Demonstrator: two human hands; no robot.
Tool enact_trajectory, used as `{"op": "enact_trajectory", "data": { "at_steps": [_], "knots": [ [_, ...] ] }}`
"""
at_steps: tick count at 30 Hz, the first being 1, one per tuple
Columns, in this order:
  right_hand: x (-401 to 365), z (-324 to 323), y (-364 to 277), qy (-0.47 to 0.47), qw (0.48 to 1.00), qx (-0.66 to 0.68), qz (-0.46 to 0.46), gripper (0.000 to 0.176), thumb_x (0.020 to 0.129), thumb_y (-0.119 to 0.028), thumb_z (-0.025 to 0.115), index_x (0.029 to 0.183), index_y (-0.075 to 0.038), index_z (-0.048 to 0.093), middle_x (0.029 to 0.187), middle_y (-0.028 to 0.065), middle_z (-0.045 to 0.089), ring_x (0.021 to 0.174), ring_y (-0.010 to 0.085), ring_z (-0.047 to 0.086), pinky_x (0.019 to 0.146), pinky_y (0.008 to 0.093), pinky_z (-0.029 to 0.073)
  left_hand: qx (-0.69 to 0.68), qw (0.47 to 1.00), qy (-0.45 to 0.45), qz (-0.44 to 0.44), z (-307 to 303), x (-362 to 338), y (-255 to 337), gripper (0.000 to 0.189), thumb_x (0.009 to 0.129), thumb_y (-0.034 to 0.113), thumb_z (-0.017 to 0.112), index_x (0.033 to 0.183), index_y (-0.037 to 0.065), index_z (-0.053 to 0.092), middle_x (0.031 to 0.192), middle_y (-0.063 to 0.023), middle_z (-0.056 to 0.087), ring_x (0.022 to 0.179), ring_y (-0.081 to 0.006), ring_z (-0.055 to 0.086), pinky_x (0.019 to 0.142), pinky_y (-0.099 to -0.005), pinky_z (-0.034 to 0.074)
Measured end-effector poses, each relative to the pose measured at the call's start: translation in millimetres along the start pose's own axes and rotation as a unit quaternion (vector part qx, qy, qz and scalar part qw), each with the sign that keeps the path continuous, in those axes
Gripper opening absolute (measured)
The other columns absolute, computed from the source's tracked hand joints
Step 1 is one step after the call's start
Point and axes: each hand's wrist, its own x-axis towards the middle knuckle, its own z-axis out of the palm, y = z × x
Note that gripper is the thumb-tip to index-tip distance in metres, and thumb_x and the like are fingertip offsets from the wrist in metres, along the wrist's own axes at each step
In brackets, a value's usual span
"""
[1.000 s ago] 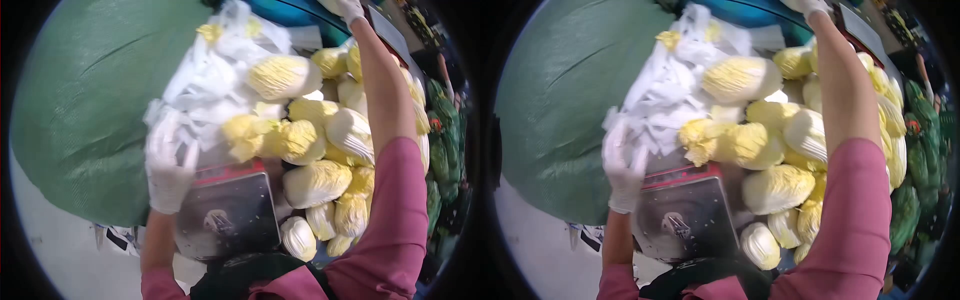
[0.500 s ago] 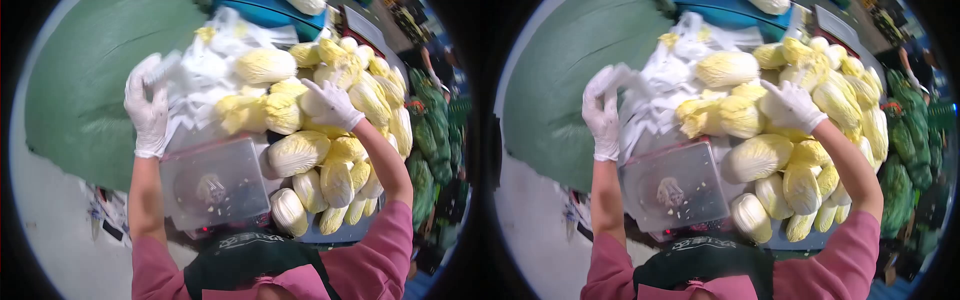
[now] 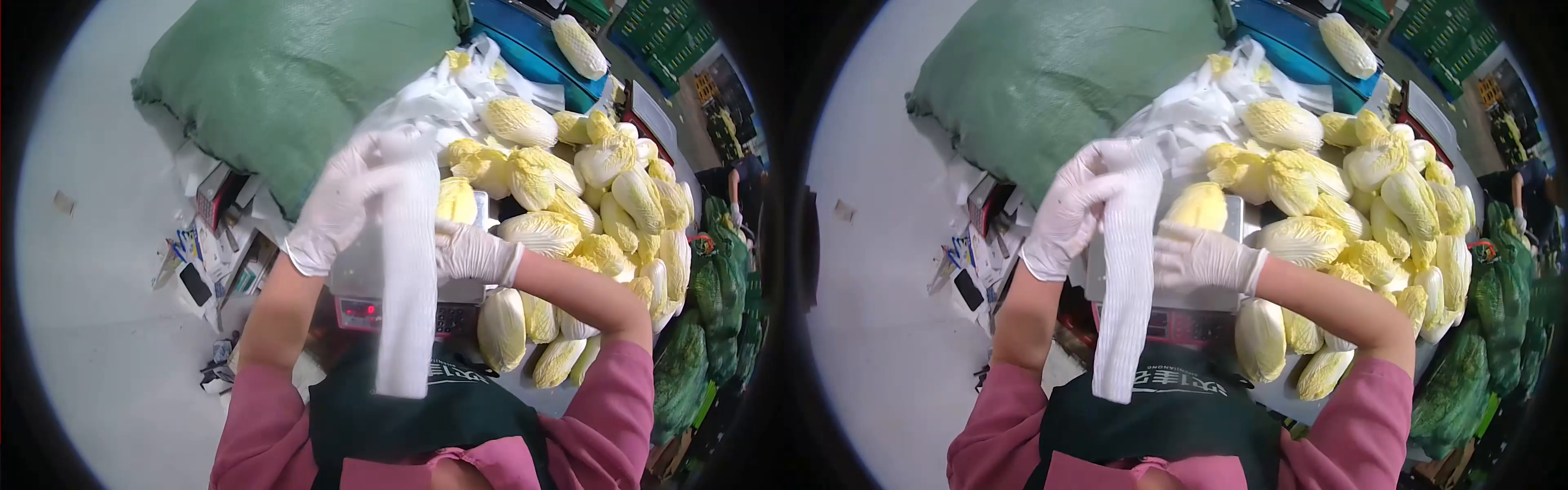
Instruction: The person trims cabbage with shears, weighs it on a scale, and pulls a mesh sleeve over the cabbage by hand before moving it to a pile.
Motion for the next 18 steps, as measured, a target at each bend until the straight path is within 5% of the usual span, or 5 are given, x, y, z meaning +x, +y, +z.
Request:
{"op": "enact_trajectory", "data": {
  "at_steps": [3, 6, 10, 14, 18],
  "knots": [
    [-4.5, -41.2, -1.9, 0.059, 0.963, 0.213, 0.155, 0.049, 0.081, -0.017, 0.066, 0.129, -0.010, 0.056, 0.126, 0.0092, 0.059, 0.118, 0.0289, 0.057, 0.105, 0.0436, 0.042, 0.042, 0.999, -0.005, 0.006, -16.3, -32.0, -14.8, 0.032, 0.086, 0.001, 0.063, 0.118, 0.000, 0.058, 0.111, -0.0074, 0.065, 0.096, -0.0133, 0.064, 0.088, -0.0274, 0.052],
    [9.5, -77.6, -27.1, 0.281, 0.760, 0.403, 0.426, 0.043, 0.086, -0.018, 0.070, 0.126, -0.006, 0.060, 0.113, 0.0077, 0.065, 0.106, 0.0220, 0.061, 0.096, 0.0353, 0.047, 0.038, 0.999, 0.004, -0.015, -10.6, -54.6, -35.6, 0.033, 0.088, 0.004, 0.064, 0.120, 0.001, 0.057, 0.111, -0.0070, 0.064, 0.095, -0.0122, 0.063, 0.086, -0.0273, 0.052],
    [30.4, -58.9, -67.1, 0.315, 0.794, 0.281, 0.437, 0.023, 0.078, -0.003, 0.074, 0.100, -0.004, 0.066, 0.088, 0.0026, 0.063, 0.071, 0.0100, 0.054, 0.065, 0.0250, 0.044, 0.026, 0.999, -0.008, 0.034, 19.0, -77.2, -53.2, 0.038, 0.093, 0.004, 0.056, 0.131, -0.001, 0.053, 0.110, -0.0049, 0.063, 0.100, -0.0098, 0.059, 0.089, -0.0248, 0.047],
    [31.0, -43.4, -111.6, 0.405, 0.820, 0.077, 0.396, 0.014, 0.083, 0.003, 0.067, 0.094, -0.003, 0.061, 0.093, 0.0084, 0.057, 0.080, 0.0173, 0.055, 0.074, 0.0287, 0.046, -0.083, 0.995, -0.051, -0.025, 25.2, -103.6, -89.4, 0.035, 0.095, 0.003, 0.051, 0.130, 0.001, 0.056, 0.109, -0.0047, 0.063, 0.097, -0.0078, 0.059, 0.087, -0.0230, 0.048],
    [19.6, -9.6, -159.3, 0.508, 0.610, 0.340, 0.504, 0.012, 0.103, -0.019, 0.049, 0.103, -0.007, 0.049, 0.106, 0.0046, 0.056, 0.088, 0.0089, 0.050, 0.079, 0.0265, 0.044, -0.113, 0.969, -0.097, -0.195, 34.5, -137.1, -125.8, 0.018, 0.098, 0.018, 0.060, 0.109, 0.003, 0.062, 0.089, 0.0019, 0.062, 0.079, -0.0027, 0.057, 0.066, -0.0185, 0.046]
  ]
}}
